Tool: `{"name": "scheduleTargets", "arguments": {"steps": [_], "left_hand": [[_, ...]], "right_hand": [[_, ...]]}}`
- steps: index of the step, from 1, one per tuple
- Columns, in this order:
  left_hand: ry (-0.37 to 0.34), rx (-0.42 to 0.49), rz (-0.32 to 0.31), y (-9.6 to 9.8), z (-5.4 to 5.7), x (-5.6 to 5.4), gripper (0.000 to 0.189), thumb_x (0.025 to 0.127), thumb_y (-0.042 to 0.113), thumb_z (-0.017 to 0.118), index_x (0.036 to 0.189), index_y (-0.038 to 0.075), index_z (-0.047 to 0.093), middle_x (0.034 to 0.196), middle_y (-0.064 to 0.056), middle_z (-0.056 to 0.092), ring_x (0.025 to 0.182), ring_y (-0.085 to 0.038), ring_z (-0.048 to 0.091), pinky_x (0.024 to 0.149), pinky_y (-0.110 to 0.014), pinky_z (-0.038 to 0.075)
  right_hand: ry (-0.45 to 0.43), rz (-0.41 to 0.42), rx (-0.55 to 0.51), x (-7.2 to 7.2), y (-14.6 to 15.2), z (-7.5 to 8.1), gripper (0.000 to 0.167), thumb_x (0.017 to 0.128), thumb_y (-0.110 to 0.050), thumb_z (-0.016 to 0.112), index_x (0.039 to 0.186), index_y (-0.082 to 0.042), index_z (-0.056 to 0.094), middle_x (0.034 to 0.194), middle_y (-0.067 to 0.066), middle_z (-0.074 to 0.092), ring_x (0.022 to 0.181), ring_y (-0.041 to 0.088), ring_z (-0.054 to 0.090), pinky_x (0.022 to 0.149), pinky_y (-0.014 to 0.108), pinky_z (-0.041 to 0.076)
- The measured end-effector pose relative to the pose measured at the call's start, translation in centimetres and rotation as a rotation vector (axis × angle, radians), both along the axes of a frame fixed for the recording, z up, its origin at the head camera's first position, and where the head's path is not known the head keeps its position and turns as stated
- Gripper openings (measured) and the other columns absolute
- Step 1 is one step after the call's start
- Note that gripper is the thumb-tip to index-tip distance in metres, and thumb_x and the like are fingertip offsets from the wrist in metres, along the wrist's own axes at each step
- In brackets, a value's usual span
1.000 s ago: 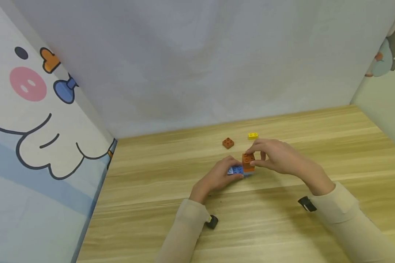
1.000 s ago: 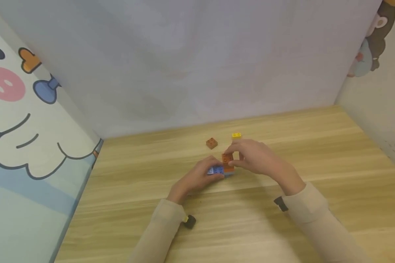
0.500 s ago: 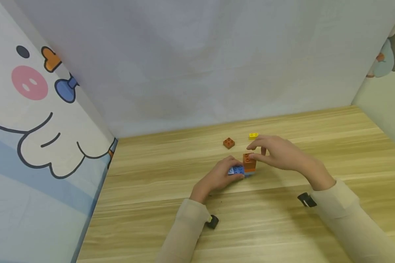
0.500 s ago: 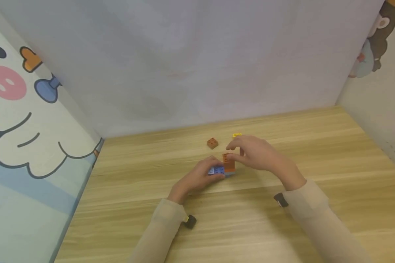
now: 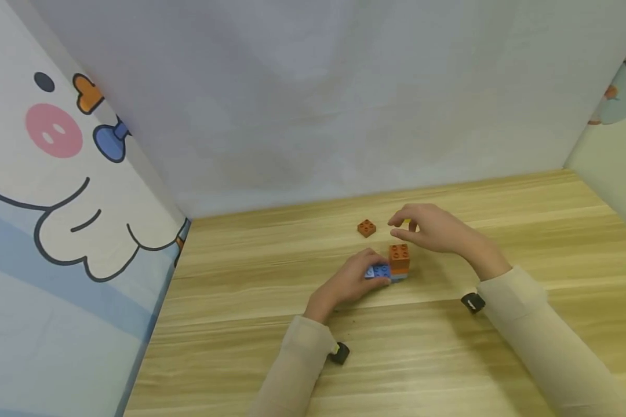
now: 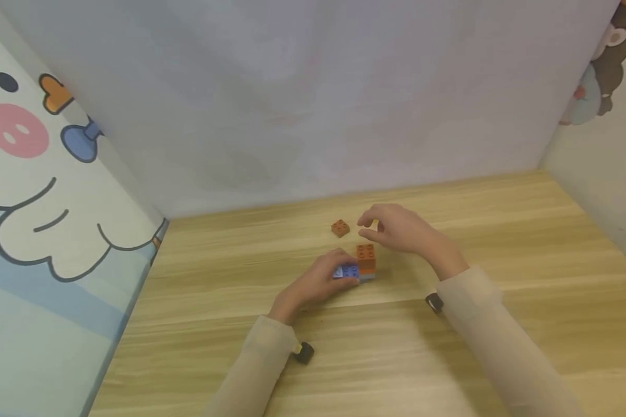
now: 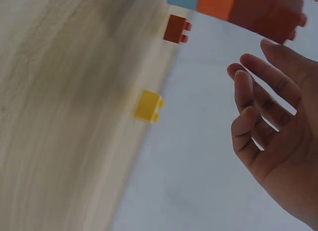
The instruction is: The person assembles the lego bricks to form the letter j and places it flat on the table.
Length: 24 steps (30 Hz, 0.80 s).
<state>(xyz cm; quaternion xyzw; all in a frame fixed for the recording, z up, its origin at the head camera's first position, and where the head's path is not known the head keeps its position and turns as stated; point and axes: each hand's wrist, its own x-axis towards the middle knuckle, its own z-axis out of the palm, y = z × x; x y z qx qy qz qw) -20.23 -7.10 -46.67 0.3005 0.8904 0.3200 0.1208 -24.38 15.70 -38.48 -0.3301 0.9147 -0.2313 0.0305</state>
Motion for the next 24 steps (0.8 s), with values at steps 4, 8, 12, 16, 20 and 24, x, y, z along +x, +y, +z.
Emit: {"name": "scheduleTargets", "arguments": {"steps": [4, 8, 12, 16, 20, 24], "left_hand": [[-0.002, 0.003, -0.005, 0.0, -0.1, -0.1, 0.041, 0.102, 0.033, 0.063, 0.137, 0.013, 0.062, 0.129, -0.005, 0.062, 0.111, -0.015, 0.058, 0.099, -0.028, 0.049], [0.009, -0.004, -0.009, 0.0, -0.1, -0.2, 0.041, 0.102, 0.033, 0.063, 0.137, 0.012, 0.062, 0.128, -0.005, 0.063, 0.111, -0.015, 0.059, 0.101, -0.029, 0.049], [0.020, -0.010, -0.011, 0.0, -0.1, -0.3, 0.041, 0.102, 0.034, 0.063, 0.136, 0.011, 0.062, 0.128, -0.005, 0.063, 0.111, -0.015, 0.059, 0.101, -0.029, 0.050], [0.021, -0.013, -0.009, -0.1, 0.0, -0.3, 0.042, 0.102, 0.034, 0.063, 0.137, 0.011, 0.062, 0.129, -0.005, 0.063, 0.112, -0.015, 0.060, 0.102, -0.029, 0.050], [0.024, -0.013, -0.011, 0.0, 0.0, -0.3, 0.042, 0.102, 0.033, 0.063, 0.136, 0.010, 0.062, 0.129, -0.006, 0.063, 0.113, -0.016, 0.060, 0.103, -0.029, 0.049], [0.039, -0.016, -0.010, 0.0, -0.1, -0.3, 0.041, 0.102, 0.033, 0.064, 0.135, 0.009, 0.063, 0.129, -0.006, 0.064, 0.115, -0.017, 0.060, 0.105, -0.029, 0.049]], "right_hand": [[-0.021, 0.015, 0.005, -1.3, -0.6, -1.0, 0.029, 0.101, -0.021, 0.065, 0.124, -0.004, 0.070, 0.120, 0.013, 0.072, 0.091, 0.020, 0.067, 0.083, 0.043, 0.056], [-0.042, 0.023, 0.013, -2.4, -1.2, -1.8, 0.033, 0.101, -0.020, 0.065, 0.128, -0.001, 0.067, 0.122, 0.017, 0.071, 0.090, 0.022, 0.068, 0.082, 0.044, 0.057], [-0.060, 0.018, 0.020, -3.2, -1.9, -2.3, 0.034, 0.101, -0.019, 0.064, 0.129, -0.001, 0.066, 0.121, 0.017, 0.071, 0.091, 0.023, 0.068, 0.083, 0.044, 0.057], [-0.068, 0.018, 0.031, -3.8, -2.5, -2.6, 0.033, 0.101, -0.019, 0.064, 0.129, -0.001, 0.066, 0.121, 0.017, 0.070, 0.092, 0.024, 0.068, 0.085, 0.044, 0.057], [-0.085, 0.008, 0.043, -4.2, -2.7, -3.0, 0.034, 0.101, -0.019, 0.064, 0.131, -0.002, 0.065, 0.123, 0.017, 0.069, 0.095, 0.026, 0.068, 0.086, 0.046, 0.057], [-0.084, 0.010, 0.051, -4.8, -3.0, -3.6, 0.035, 0.101, -0.019, 0.063, 0.132, -0.002, 0.064, 0.124, 0.017, 0.068, 0.095, 0.026, 0.068, 0.086, 0.046, 0.057]]}}
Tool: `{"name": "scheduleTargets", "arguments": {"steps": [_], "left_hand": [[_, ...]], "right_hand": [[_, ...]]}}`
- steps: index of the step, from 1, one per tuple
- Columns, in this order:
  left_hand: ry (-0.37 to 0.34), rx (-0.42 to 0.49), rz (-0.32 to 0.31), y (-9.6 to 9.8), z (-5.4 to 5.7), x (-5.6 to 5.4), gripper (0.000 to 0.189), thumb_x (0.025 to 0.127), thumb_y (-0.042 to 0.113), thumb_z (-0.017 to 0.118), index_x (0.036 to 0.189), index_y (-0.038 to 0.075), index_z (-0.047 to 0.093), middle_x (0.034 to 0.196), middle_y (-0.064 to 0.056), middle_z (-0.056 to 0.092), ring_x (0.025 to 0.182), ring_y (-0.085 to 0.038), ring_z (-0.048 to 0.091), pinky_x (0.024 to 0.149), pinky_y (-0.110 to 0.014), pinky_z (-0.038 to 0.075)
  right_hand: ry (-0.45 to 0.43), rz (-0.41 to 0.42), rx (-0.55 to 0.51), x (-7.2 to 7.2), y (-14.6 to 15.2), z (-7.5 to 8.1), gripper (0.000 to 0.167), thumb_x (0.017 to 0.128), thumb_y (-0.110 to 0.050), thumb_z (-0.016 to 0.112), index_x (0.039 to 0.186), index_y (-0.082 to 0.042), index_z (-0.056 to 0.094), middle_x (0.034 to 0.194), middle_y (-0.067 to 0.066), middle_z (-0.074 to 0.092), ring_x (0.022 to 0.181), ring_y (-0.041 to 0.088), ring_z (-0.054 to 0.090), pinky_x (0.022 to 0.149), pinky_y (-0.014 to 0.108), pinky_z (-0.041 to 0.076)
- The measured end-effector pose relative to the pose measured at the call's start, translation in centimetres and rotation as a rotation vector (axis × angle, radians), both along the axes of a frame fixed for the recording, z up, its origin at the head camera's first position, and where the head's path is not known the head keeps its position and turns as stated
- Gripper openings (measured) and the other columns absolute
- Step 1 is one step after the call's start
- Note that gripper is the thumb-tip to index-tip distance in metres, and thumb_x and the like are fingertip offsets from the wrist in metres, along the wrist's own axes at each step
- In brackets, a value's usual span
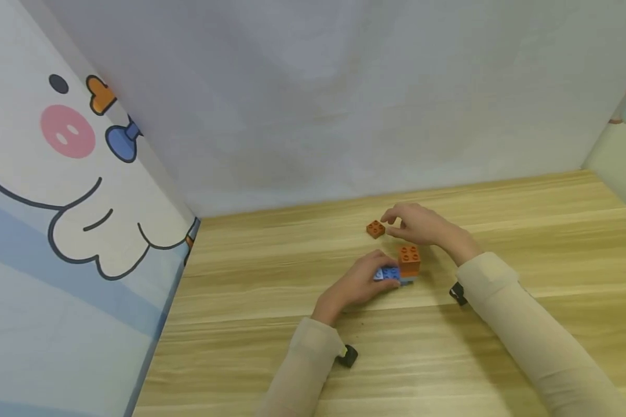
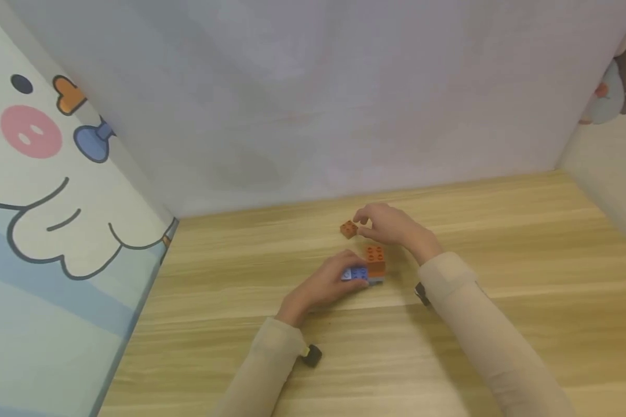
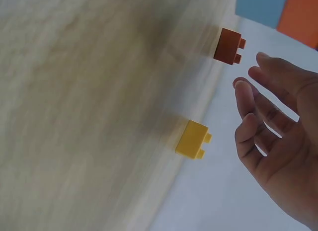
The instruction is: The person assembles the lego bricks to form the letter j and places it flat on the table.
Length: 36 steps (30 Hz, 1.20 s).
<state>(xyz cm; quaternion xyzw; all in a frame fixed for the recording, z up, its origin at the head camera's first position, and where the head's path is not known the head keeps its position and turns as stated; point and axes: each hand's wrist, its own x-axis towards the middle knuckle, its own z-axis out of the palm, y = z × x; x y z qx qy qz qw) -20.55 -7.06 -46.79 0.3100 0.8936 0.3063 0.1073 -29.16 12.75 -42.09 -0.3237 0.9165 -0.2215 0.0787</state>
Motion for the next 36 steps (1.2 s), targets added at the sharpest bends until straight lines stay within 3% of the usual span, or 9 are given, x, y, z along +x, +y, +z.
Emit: {"name": "scheduleTargets", "arguments": {"steps": [7, 15, 36], "left_hand": [[-0.012, -0.002, 0.007, 0.0, 0.2, 0.1, 0.042, 0.102, 0.033, 0.064, 0.136, 0.010, 0.062, 0.131, -0.006, 0.063, 0.118, -0.017, 0.060, 0.108, -0.031, 0.048], [0.000, 0.000, 0.002, -0.1, 0.3, 0.2, 0.041, 0.102, 0.032, 0.063, 0.136, 0.009, 0.062, 0.130, -0.006, 0.063, 0.119, -0.018, 0.061, 0.109, -0.031, 0.048], [-0.006, -0.005, 0.000, 0.0, 0.4, 0.0, 0.041, 0.102, 0.031, 0.063, 0.137, 0.010, 0.062, 0.134, -0.006, 0.062, 0.124, -0.018, 0.059, 0.112, -0.031, 0.046]], "right_hand": [[0.016, 0.013, -0.003, -0.6, -0.8, -0.5, 0.035, 0.100, -0.015, 0.065, 0.133, -0.004, 0.064, 0.128, 0.021, 0.063, 0.086, 0.023, 0.065, 0.080, 0.044, 0.057], [0.027, 0.042, -0.008, -0.9, -1.8, -0.4, 0.037, 0.098, -0.009, 0.067, 0.134, -0.001, 0.064, 0.138, 0.021, 0.060, 0.091, 0.026, 0.068, 0.085, 0.046, 0.057], [0.016, 0.031, -0.007, -1.0, -2.2, -0.8, 0.032, 0.095, -0.009, 0.070, 0.126, -0.002, 0.068, 0.124, 0.018, 0.068, 0.088, 0.022, 0.059, 0.083, 0.045, 0.052]]}}
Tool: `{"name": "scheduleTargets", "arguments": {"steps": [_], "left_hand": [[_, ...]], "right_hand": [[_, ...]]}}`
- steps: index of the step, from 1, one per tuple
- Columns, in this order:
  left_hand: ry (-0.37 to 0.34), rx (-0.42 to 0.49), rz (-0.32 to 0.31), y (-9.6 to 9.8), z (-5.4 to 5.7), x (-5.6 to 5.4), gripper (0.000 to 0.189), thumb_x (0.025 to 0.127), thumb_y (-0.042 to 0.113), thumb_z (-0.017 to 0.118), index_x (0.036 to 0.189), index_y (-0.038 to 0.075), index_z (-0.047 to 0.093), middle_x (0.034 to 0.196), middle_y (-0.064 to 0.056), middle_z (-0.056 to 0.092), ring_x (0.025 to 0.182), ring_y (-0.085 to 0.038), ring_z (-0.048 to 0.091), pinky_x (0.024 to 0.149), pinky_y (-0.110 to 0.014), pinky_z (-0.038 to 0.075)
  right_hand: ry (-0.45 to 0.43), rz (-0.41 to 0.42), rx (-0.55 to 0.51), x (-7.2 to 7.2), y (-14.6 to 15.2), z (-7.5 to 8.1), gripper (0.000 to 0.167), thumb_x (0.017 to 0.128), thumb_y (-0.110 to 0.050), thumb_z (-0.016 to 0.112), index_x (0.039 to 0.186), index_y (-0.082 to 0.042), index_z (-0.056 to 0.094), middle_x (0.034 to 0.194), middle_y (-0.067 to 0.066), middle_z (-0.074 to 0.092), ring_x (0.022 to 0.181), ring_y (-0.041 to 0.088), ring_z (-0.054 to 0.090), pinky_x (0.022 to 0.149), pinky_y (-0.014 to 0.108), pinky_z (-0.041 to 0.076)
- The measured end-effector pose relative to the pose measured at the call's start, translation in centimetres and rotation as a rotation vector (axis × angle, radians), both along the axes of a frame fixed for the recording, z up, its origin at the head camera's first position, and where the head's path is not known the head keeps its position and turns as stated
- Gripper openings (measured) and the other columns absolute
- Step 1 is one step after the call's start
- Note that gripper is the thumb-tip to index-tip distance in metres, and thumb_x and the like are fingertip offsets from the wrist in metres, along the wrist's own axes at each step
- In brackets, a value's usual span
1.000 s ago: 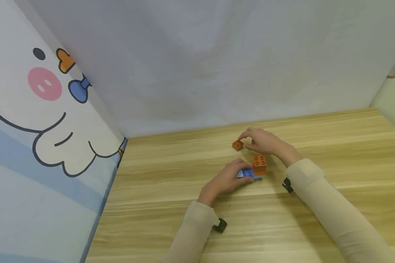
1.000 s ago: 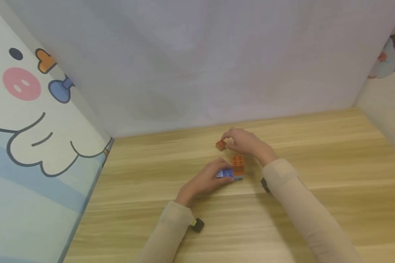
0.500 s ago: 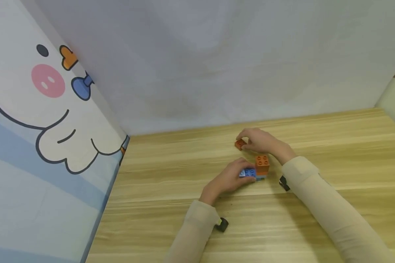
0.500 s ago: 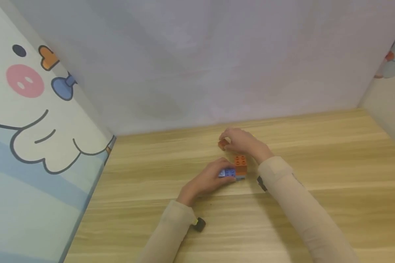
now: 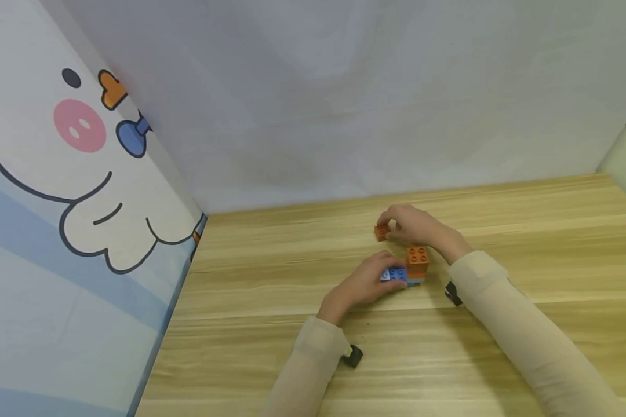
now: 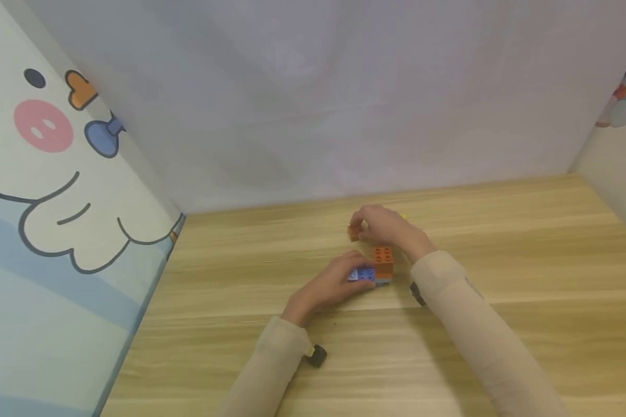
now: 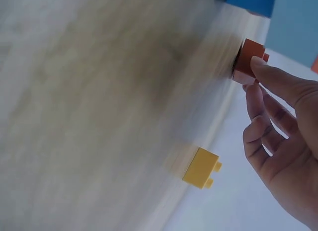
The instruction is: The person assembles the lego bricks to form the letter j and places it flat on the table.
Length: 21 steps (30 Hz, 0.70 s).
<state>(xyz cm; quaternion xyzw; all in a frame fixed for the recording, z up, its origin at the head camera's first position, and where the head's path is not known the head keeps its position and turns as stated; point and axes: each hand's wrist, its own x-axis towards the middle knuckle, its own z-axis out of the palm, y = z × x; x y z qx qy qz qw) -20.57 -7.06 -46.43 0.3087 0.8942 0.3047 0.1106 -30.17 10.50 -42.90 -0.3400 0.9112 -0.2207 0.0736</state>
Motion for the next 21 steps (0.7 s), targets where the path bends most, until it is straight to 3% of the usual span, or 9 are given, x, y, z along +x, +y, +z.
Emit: {"name": "scheduleTargets", "arguments": {"steps": [7, 21], "left_hand": [[-0.001, -0.006, 0.001, 0.3, 0.3, 0.1, 0.041, 0.102, 0.031, 0.063, 0.137, 0.010, 0.062, 0.135, -0.006, 0.062, 0.125, -0.019, 0.059, 0.113, -0.032, 0.045], [-0.024, -0.022, 0.026, 0.1, -0.2, 0.0, 0.044, 0.103, 0.035, 0.061, 0.140, 0.013, 0.059, 0.143, -0.006, 0.059, 0.131, -0.021, 0.056, 0.115, -0.036, 0.044]], "right_hand": [[0.002, 0.004, -0.008, 0.6, 0.8, 0.5, 0.032, 0.096, -0.012, 0.070, 0.126, -0.002, 0.068, 0.121, 0.018, 0.068, 0.092, 0.026, 0.065, 0.086, 0.047, 0.055], [0.014, 0.057, -0.028, 2.3, 2.3, 1.8, 0.033, 0.098, -0.015, 0.068, 0.128, -0.002, 0.068, 0.120, 0.016, 0.069, 0.097, 0.027, 0.068, 0.088, 0.047, 0.057]]}}
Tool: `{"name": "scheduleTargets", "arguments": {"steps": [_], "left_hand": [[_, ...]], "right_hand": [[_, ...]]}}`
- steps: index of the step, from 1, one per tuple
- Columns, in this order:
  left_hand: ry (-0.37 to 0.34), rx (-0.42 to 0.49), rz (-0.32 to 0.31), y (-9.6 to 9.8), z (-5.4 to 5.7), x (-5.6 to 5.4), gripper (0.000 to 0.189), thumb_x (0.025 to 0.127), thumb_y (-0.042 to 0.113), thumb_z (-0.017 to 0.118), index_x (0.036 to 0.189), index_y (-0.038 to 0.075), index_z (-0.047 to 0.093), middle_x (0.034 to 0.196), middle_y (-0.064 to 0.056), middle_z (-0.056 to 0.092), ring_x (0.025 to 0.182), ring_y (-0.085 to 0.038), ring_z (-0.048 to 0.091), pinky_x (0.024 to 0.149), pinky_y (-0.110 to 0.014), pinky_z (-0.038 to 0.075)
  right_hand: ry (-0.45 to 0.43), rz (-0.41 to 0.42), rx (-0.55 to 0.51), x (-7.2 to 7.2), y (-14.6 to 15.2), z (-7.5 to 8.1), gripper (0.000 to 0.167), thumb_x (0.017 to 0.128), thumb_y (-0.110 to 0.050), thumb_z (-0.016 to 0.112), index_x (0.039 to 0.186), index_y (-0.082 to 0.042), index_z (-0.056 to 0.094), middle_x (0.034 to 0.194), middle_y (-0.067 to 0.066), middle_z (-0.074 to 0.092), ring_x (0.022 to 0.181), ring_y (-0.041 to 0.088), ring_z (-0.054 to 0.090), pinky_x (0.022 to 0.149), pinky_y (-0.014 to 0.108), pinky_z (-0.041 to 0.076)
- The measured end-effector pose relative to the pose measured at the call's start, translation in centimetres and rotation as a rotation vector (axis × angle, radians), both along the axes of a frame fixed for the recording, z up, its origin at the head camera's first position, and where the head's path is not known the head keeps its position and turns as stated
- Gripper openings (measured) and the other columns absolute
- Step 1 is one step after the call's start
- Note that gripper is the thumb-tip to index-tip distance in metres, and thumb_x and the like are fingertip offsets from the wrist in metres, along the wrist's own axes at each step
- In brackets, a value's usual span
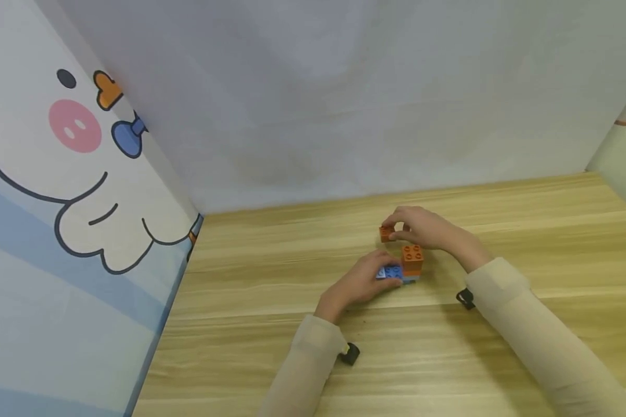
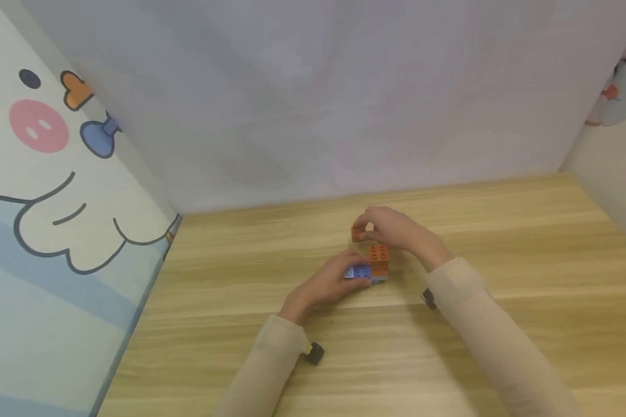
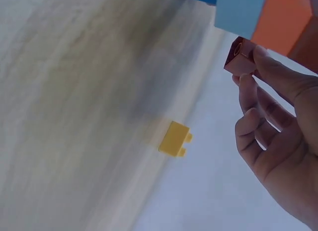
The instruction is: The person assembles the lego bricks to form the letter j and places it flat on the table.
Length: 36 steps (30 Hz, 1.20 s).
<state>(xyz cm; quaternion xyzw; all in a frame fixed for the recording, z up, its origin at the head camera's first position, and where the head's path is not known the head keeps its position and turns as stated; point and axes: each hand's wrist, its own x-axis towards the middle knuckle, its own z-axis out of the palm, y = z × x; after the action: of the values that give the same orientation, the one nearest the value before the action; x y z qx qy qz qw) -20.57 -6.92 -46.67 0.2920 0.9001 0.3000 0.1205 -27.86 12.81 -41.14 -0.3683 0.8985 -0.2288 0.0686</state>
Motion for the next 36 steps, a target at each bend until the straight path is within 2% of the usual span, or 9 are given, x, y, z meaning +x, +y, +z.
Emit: {"name": "scheduleTargets", "arguments": {"steps": [3, 10, 18, 24, 31, 36], "left_hand": [[0.002, 0.002, -0.004, 0.0, -0.1, 0.1, 0.044, 0.103, 0.035, 0.061, 0.141, 0.013, 0.059, 0.143, -0.006, 0.059, 0.131, -0.021, 0.056, 0.115, -0.036, 0.044], [0.018, 0.021, -0.020, -0.1, -0.1, 0.1, 0.042, 0.103, 0.035, 0.062, 0.138, 0.012, 0.061, 0.133, -0.005, 0.062, 0.115, -0.016, 0.059, 0.104, -0.030, 0.049], [0.004, 0.025, -0.009, -0.2, -0.2, 0.2, 0.041, 0.102, 0.035, 0.062, 0.137, 0.013, 0.062, 0.133, -0.005, 0.062, 0.117, -0.017, 0.059, 0.105, -0.031, 0.049], [0.001, 0.034, -0.002, -0.3, -0.2, 0.1, 0.042, 0.102, 0.035, 0.063, 0.137, 0.012, 0.062, 0.131, -0.005, 0.062, 0.115, -0.016, 0.059, 0.103, -0.031, 0.049], [-0.011, 0.023, 0.004, -0.3, -0.3, 0.2, 0.043, 0.102, 0.035, 0.062, 0.138, 0.011, 0.061, 0.133, -0.005, 0.062, 0.119, -0.017, 0.059, 0.106, -0.031, 0.049], [-0.005, 0.021, -0.003, -0.2, -0.3, 0.1, 0.044, 0.103, 0.036, 0.062, 0.138, 0.010, 0.061, 0.134, -0.005, 0.061, 0.121, -0.018, 0.059, 0.108, -0.032, 0.048]], "right_hand": [[-0.003, 0.006, -0.007, 0.7, 0.4, 0.4, 0.033, 0.099, -0.015, 0.067, 0.129, -0.002, 0.068, 0.120, 0.016, 0.069, 0.097, 0.026, 0.068, 0.086, 0.046, 0.057], [0.029, 0.010, -0.024, 1.7, 1.5, 1.1, 0.032, 0.099, -0.015, 0.066, 0.128, -0.003, 0.069, 0.121, 0.015, 0.070, 0.099, 0.026, 0.067, 0.084, 0.045, 0.056], [0.020, 0.001, -0.035, 2.7, 2.4, 2.1, 0.032, 0.101, -0.015, 0.063, 0.131, -0.006, 0.068, 0.123, 0.013, 0.069, 0.103, 0.026, 0.067, 0.086, 0.046, 0.055], [0.051, 0.013, -0.049, 3.5, 2.9, 3.2, 0.031, 0.101, -0.015, 0.064, 0.131, -0.007, 0.068, 0.120, 0.010, 0.070, 0.102, 0.024, 0.068, 0.084, 0.043, 0.055], [0.050, 0.017, -0.056, 4.4, 3.2, 4.2, 0.032, 0.102, -0.015, 0.062, 0.131, -0.005, 0.067, 0.121, 0.010, 0.070, 0.106, 0.026, 0.067, 0.087, 0.046, 0.056], [0.058, 0.018, -0.051, 4.9, 3.5, 4.9, 0.031, 0.102, -0.014, 0.062, 0.131, -0.005, 0.067, 0.119, 0.009, 0.070, 0.105, 0.024, 0.067, 0.086, 0.044, 0.055]]}}
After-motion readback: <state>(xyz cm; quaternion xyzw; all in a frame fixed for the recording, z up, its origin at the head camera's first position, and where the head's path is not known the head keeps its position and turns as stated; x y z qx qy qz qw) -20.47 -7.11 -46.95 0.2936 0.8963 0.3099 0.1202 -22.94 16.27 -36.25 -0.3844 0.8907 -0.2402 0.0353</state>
